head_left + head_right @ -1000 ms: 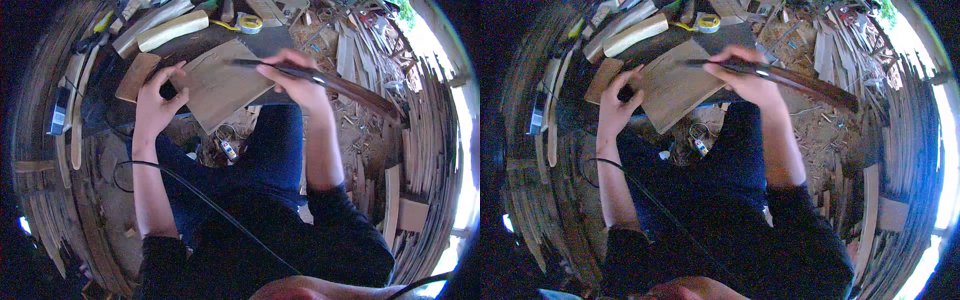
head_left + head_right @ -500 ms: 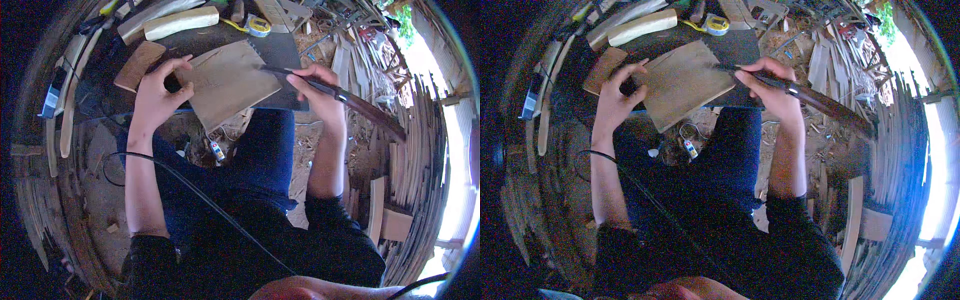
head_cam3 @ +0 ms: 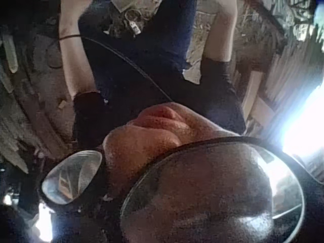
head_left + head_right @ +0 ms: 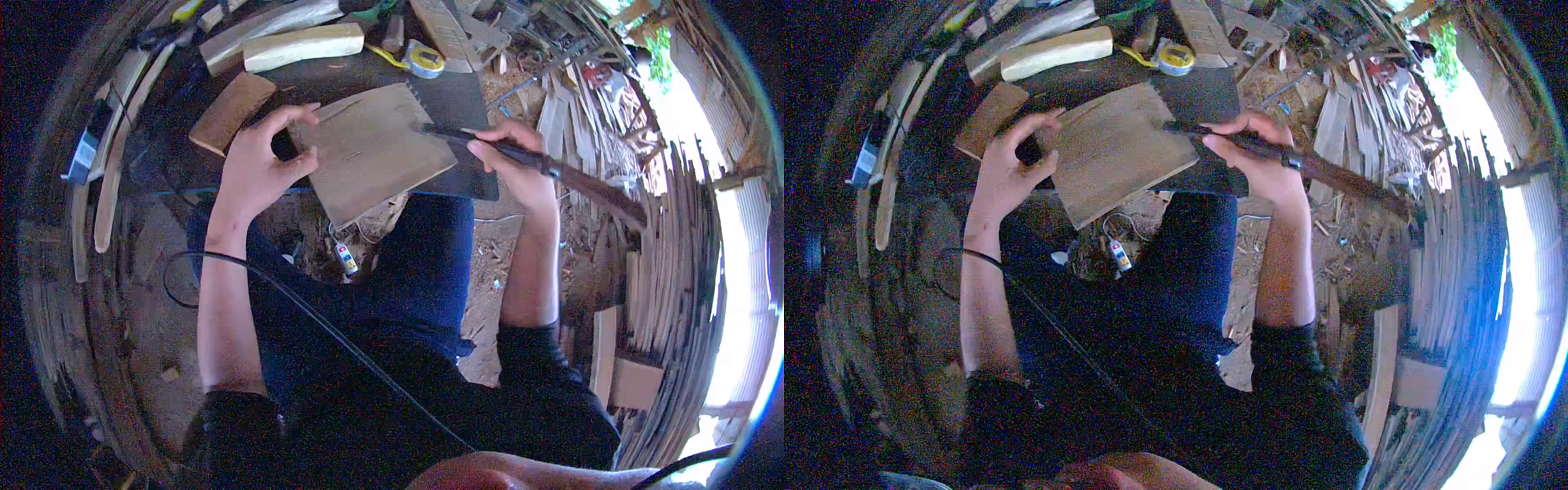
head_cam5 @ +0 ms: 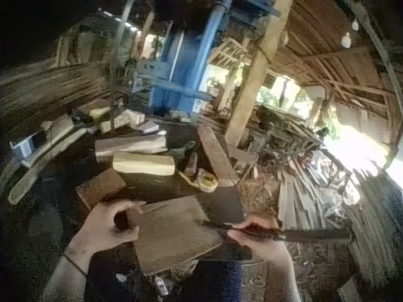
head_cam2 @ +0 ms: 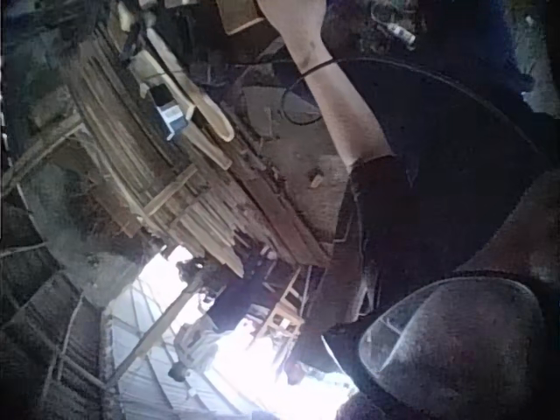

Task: Using a chisel to carve and shape a piece of wood on a workshop workbench.

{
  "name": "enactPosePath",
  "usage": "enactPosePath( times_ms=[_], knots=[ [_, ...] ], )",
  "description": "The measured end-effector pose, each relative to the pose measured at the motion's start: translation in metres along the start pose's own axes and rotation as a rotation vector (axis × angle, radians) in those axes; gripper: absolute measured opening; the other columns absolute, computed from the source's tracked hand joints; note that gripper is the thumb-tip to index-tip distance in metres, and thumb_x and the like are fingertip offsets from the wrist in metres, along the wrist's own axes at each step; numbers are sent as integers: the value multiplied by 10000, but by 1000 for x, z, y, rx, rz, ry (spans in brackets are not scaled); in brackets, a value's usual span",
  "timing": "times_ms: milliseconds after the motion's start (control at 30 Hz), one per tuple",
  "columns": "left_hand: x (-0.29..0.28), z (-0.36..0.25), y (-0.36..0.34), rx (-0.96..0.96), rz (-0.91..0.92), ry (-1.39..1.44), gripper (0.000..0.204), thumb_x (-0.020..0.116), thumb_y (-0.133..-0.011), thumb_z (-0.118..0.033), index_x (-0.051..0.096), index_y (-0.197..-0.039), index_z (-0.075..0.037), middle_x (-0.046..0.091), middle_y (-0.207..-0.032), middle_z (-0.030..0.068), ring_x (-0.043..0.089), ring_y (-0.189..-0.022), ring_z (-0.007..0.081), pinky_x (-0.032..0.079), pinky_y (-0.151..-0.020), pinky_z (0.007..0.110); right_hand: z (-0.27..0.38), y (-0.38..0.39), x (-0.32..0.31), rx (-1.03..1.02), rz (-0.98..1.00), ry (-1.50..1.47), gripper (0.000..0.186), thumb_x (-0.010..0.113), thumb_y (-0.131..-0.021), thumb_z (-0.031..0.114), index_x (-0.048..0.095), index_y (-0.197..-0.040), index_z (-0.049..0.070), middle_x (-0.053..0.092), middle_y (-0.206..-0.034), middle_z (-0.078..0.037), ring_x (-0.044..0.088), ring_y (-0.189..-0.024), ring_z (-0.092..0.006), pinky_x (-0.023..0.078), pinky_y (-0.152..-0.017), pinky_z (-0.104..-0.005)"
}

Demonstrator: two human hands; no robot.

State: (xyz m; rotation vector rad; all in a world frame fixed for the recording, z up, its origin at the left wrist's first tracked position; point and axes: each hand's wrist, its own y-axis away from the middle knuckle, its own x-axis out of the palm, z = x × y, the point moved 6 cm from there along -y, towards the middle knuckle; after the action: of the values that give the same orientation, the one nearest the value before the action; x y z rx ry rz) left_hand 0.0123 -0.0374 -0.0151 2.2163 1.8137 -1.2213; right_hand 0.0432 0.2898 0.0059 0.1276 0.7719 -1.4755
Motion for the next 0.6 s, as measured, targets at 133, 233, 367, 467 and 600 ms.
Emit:
enactPosePath(
  times_ms=[133,233,367,467,600],
  knots=[
    [4,5,-1,-2,20,38,345,727,-757,-120,637,-1084,-60,686,-1222,115,643,-1154,302,489,-988,368,13,-13,29,-128,-105,100,155,821,-795,94,702,-877,39,669,-749,-28,605,-665,-88,464,-616,-236],
    [2,8,2,-4,18,51,357,728,-758,-120,638,-1100,-70,687,-1219,113,646,-1147,302,493,-980,369,18,-31,55,-78,-125,-26,158,825,-793,100,711,-885,42,682,-774,-16,603,-712,-76,465,-660,-232],
    [1,7,5,28,-16,6,363,727,-761,-108,636,-1111,-78,687,-1222,107,649,-1142,299,502,-963,372,12,-34,50,-54,-72,-9,150,822,-802,97,717,-893,40,673,-771,9,577,-742,-51,444,-675,-226],
    [0,1,4,-48,8,24,376,727,-764,-113,630,-1126,-79,686,-1227,94,657,-1122,296,511,-944,373,18,-8,13,-39,-26,39,147,822,-799,108,715,-870,37,693,-809,-14,606,-762,-73,466,-697,-241],
    [2,2,2,71,-16,-1,390,734,-767,-120,627,-1140,-80,684,-1236,84,682,-1066,287,538,-875,363,5,6,-9,-4,-13,36,162,826,-799,138,715,-861,39,723,-840,-34,643,-771,-92,497,-715,-254]
  ],
)
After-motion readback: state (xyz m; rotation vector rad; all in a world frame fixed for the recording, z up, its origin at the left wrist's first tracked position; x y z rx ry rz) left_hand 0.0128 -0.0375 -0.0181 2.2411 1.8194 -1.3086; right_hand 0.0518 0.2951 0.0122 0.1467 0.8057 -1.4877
